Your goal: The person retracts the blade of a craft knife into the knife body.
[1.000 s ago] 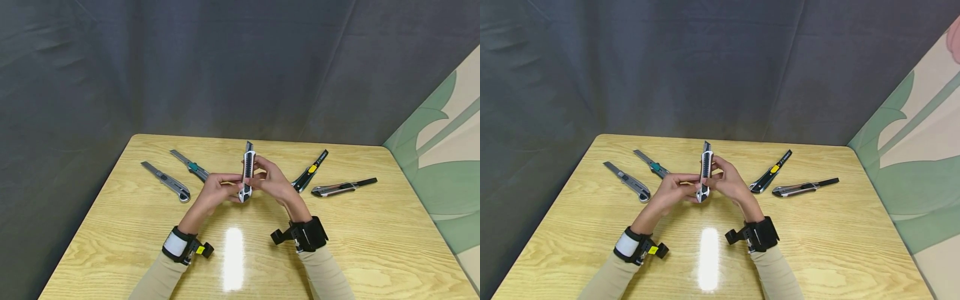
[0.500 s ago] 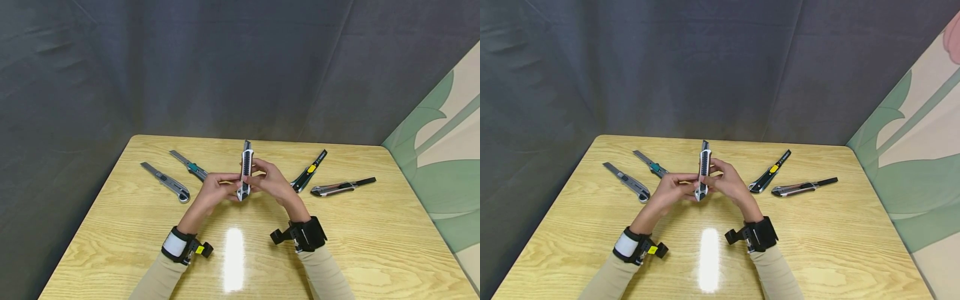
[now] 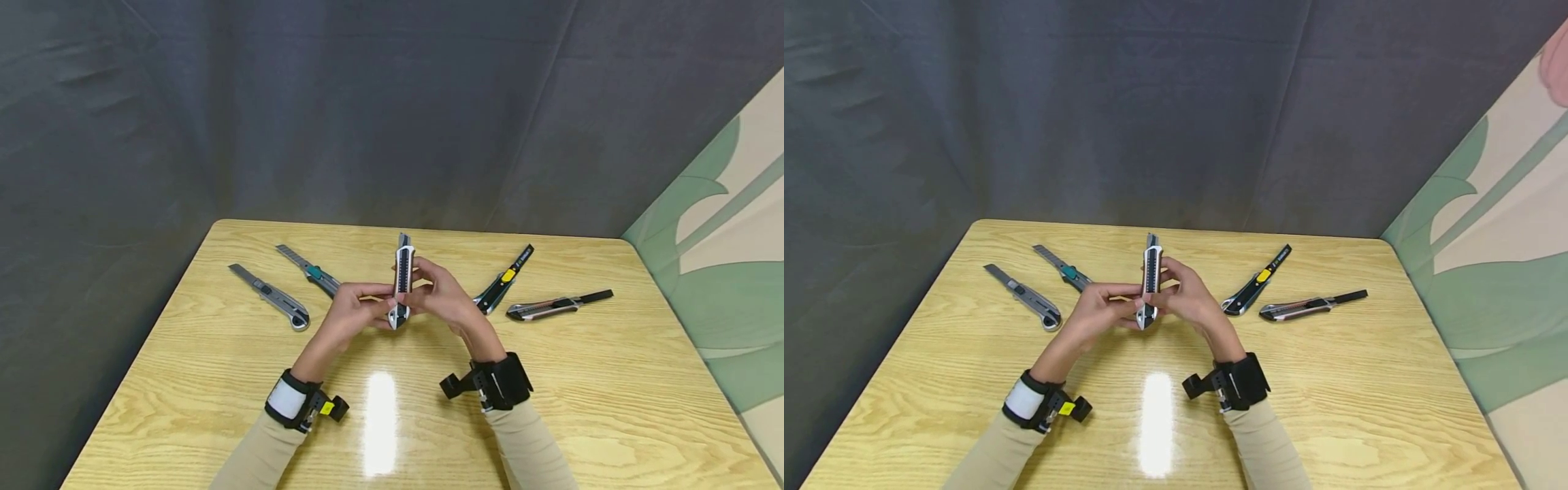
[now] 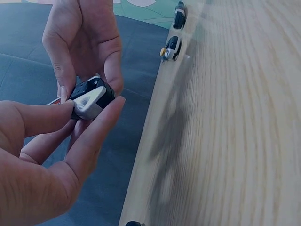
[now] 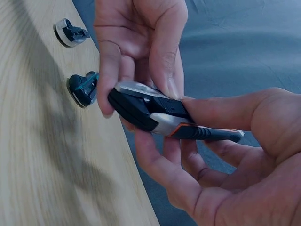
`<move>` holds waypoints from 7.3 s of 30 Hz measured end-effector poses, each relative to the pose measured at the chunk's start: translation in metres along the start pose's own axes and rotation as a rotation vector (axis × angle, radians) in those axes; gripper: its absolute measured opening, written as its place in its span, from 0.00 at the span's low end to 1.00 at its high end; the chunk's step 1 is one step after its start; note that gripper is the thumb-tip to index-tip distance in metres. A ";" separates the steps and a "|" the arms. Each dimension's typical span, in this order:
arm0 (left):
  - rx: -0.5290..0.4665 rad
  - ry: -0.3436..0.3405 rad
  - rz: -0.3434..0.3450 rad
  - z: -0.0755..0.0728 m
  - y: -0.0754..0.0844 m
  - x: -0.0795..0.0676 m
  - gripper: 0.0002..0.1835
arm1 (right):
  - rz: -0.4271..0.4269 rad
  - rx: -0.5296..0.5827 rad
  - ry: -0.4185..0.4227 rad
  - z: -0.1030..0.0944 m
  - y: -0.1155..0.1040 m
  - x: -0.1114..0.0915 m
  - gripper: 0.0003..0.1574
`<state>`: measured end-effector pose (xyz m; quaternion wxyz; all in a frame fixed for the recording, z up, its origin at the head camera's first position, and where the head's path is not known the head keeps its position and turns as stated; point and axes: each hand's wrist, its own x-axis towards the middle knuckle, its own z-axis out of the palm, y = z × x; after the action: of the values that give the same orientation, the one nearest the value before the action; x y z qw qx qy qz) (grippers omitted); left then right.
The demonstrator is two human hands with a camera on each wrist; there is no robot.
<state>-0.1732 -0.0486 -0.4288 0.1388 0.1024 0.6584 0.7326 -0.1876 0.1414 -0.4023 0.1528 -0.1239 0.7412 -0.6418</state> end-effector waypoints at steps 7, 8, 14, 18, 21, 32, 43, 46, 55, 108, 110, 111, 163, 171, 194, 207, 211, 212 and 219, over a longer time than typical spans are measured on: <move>-0.002 0.009 -0.020 0.000 0.000 0.001 0.14 | -0.016 -0.022 -0.019 0.000 0.001 0.000 0.33; 0.001 0.012 -0.023 0.000 0.000 0.001 0.14 | -0.020 -0.025 -0.024 0.000 0.001 0.000 0.34; 0.015 0.018 -0.012 -0.004 0.001 0.000 0.14 | -0.040 -0.054 -0.044 0.001 0.003 0.001 0.36; 0.012 0.005 -0.019 -0.005 0.001 0.000 0.14 | -0.040 -0.052 -0.047 0.001 0.005 0.001 0.36; 0.019 0.005 -0.035 -0.004 0.001 0.000 0.14 | -0.031 -0.045 -0.050 0.001 0.005 0.001 0.36; 0.063 -0.058 -0.089 -0.006 0.001 -0.001 0.14 | 0.073 -0.006 -0.042 -0.001 0.007 0.003 0.26; 0.109 -0.090 -0.157 -0.005 -0.005 0.000 0.15 | 0.138 -0.056 0.082 0.001 0.013 0.006 0.24; 0.143 -0.096 -0.165 -0.006 -0.008 0.000 0.14 | 0.157 -0.055 0.092 0.003 0.016 0.007 0.26; 0.148 -0.155 -0.227 -0.008 -0.016 0.002 0.14 | 0.178 -0.071 0.066 0.005 0.026 0.009 0.25; 0.379 -0.118 -0.307 -0.012 -0.012 -0.005 0.11 | 0.323 -0.443 0.053 0.003 0.031 0.006 0.22; 0.378 -0.117 -0.301 -0.012 -0.013 -0.005 0.12 | 0.306 -0.498 0.072 -0.001 0.029 0.006 0.20; 0.379 -0.117 -0.297 -0.013 -0.013 -0.004 0.12 | 0.295 -0.528 0.088 -0.005 0.028 0.005 0.19; 0.524 -0.136 -0.186 -0.015 -0.011 -0.003 0.14 | 0.504 -0.954 0.709 -0.106 0.056 -0.020 0.39; 0.545 -0.134 -0.183 -0.014 -0.013 -0.004 0.13 | 0.500 -1.000 0.711 -0.105 0.060 -0.017 0.29; 0.534 -0.143 -0.177 -0.012 -0.010 -0.004 0.14 | 0.337 -0.905 0.782 -0.097 0.053 -0.014 0.23; 0.509 -0.150 -0.158 -0.011 -0.012 -0.003 0.12 | 0.291 -0.794 0.686 -0.092 0.030 -0.018 0.26; 0.493 -0.158 -0.148 -0.010 -0.013 -0.004 0.13 | 0.273 -0.776 0.656 -0.087 0.022 -0.019 0.26; 0.491 -0.156 -0.142 -0.010 -0.012 -0.004 0.13 | 0.265 -0.768 0.644 -0.086 0.019 -0.020 0.27; 0.454 -0.186 -0.081 -0.002 -0.010 -0.005 0.15 | 0.195 -0.733 0.587 -0.069 0.004 -0.018 0.27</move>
<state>-0.1684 -0.0516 -0.4386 0.2012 0.1714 0.7942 0.5471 -0.1975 0.2124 -0.3962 -0.0572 0.0870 0.9387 -0.3286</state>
